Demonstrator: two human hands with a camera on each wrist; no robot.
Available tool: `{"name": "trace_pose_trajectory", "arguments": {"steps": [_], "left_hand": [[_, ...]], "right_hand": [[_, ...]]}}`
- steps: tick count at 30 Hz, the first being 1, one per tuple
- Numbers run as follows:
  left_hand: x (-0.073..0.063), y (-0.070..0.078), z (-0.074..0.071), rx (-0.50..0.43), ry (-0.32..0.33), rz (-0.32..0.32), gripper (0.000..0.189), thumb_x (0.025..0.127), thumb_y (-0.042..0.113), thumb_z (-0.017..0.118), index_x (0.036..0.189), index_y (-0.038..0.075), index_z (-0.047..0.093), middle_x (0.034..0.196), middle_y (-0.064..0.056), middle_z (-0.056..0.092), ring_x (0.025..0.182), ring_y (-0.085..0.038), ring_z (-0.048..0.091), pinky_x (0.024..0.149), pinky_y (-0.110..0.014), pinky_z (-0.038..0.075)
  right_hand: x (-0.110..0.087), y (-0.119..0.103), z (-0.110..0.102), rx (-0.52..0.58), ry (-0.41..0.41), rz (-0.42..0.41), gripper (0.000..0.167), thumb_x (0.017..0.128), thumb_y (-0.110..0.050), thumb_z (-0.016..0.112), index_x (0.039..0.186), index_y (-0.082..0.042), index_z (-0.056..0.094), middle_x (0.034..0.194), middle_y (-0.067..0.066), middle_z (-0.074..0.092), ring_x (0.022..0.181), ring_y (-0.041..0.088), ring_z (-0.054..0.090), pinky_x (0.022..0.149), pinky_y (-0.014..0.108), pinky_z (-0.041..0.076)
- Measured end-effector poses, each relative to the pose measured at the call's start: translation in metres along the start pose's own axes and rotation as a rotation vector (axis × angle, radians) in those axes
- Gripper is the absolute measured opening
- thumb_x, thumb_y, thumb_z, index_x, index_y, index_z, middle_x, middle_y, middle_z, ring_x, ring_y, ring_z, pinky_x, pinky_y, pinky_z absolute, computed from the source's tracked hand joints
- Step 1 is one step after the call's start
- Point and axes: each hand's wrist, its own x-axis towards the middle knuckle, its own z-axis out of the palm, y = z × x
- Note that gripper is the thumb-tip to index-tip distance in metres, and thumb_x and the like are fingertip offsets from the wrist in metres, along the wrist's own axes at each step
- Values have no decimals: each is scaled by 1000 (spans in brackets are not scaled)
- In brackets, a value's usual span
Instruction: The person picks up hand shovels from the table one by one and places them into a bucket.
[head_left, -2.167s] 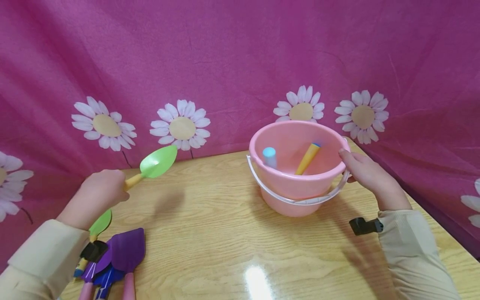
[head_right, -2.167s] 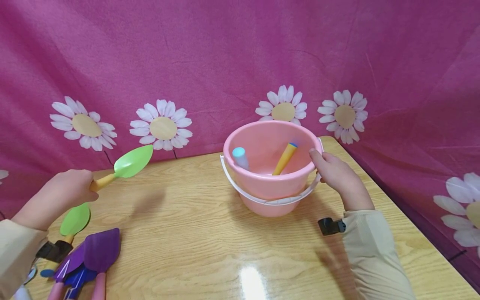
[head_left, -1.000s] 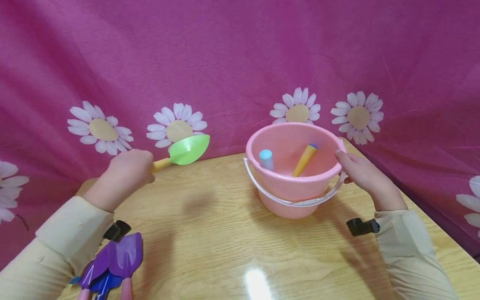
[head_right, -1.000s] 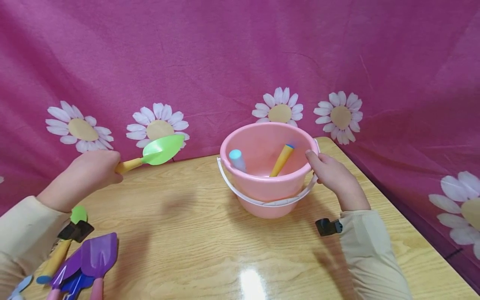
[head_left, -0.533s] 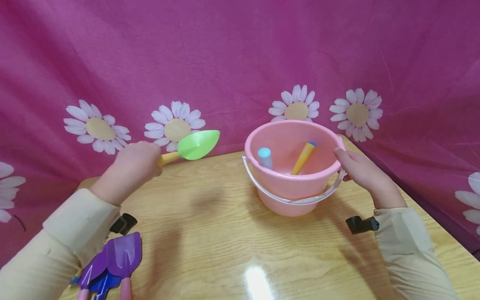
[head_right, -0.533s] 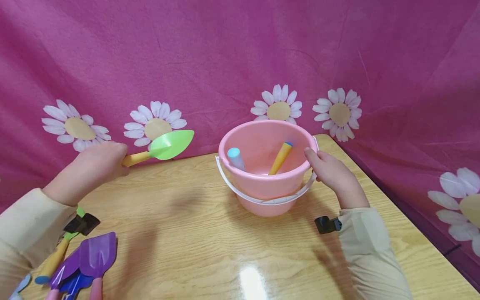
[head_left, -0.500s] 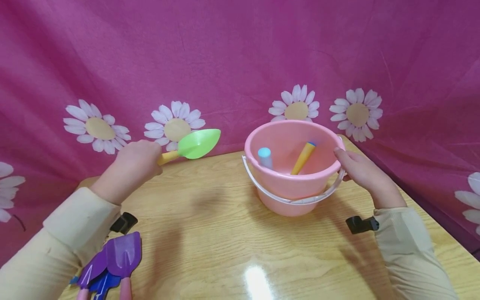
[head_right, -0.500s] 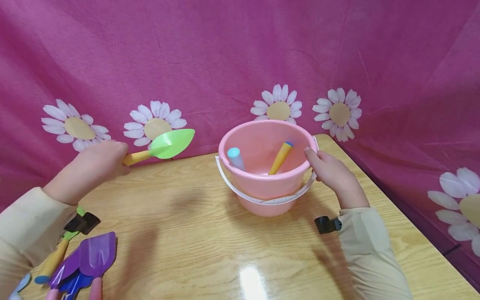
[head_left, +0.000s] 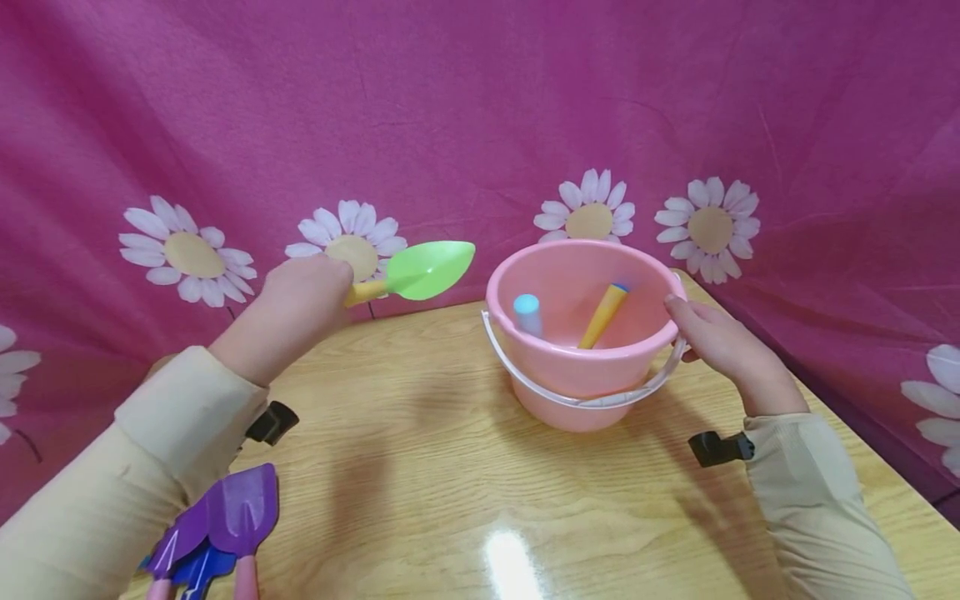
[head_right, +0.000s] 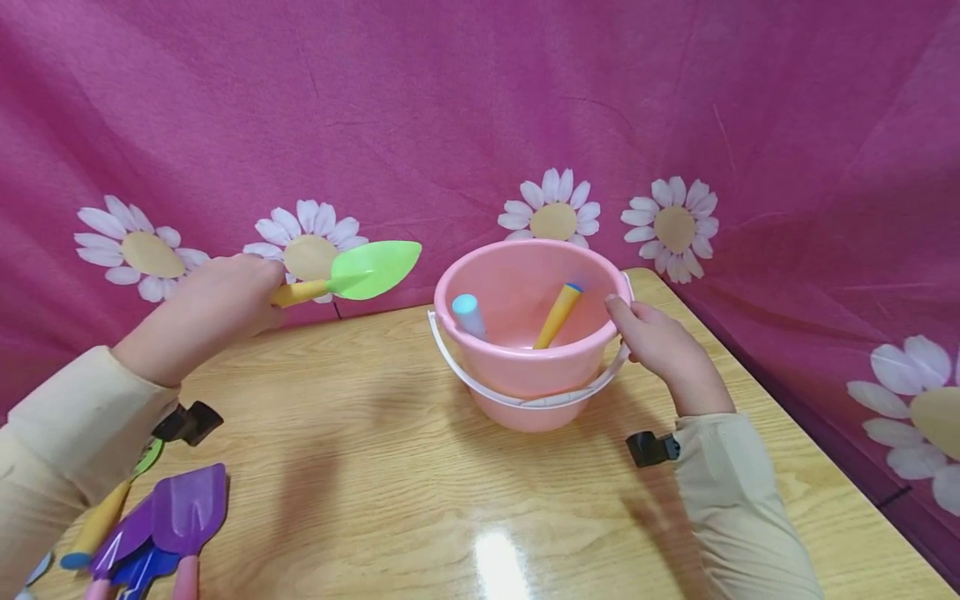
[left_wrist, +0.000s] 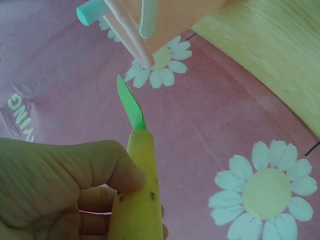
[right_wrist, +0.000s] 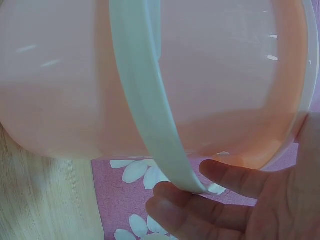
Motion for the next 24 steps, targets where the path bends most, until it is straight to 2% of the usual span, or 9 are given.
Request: {"name": "trace_pose_trajectory", "arguments": {"steps": [6, 12, 15, 21, 24], "left_hand": [[9, 14, -5, 65, 36, 11, 6, 73, -6, 60, 74, -2, 55, 66, -12, 49, 59, -29, 53, 48, -41, 47], [19, 29, -9, 134, -6, -15, 7, 74, -1, 62, 81, -2, 62, 73, -15, 55, 70, -30, 56, 52, -42, 48], [23, 36, -10, 151, 9, 3, 7, 74, -4, 60, 78, 0, 63, 72, -15, 58, 70, -31, 58, 53, -42, 49], [32, 54, -13, 208, -33, -19, 15, 74, -8, 55, 78, 4, 63, 74, -11, 58, 71, -25, 56, 51, -39, 47], [35, 61, -12, 228, -23, -8, 17, 74, -7, 54, 79, 5, 64, 76, -10, 59, 72, -24, 56, 51, -38, 47]], "right_hand": [[-1, -2, 0, -1, 4, -3, 59, 96, -41, 18, 116, 8, 45, 101, 19, 50, 95, 32, 45, 69, 31, 44], [0, -1, 0, -3, 19, -7, 59, 96, -40, 19, 114, 10, 47, 98, 19, 51, 92, 31, 46, 68, 30, 45], [0, -1, 0, -9, 25, -6, 59, 96, -40, 19, 112, 9, 48, 97, 18, 51, 90, 30, 47, 68, 30, 45], [-1, 0, 0, -1, 22, -10, 60, 96, -41, 19, 113, 9, 47, 99, 19, 51, 92, 31, 46, 69, 31, 45], [-1, -1, 0, 2, 20, -6, 60, 96, -41, 19, 113, 9, 47, 99, 19, 50, 93, 31, 46, 69, 31, 45]]}}
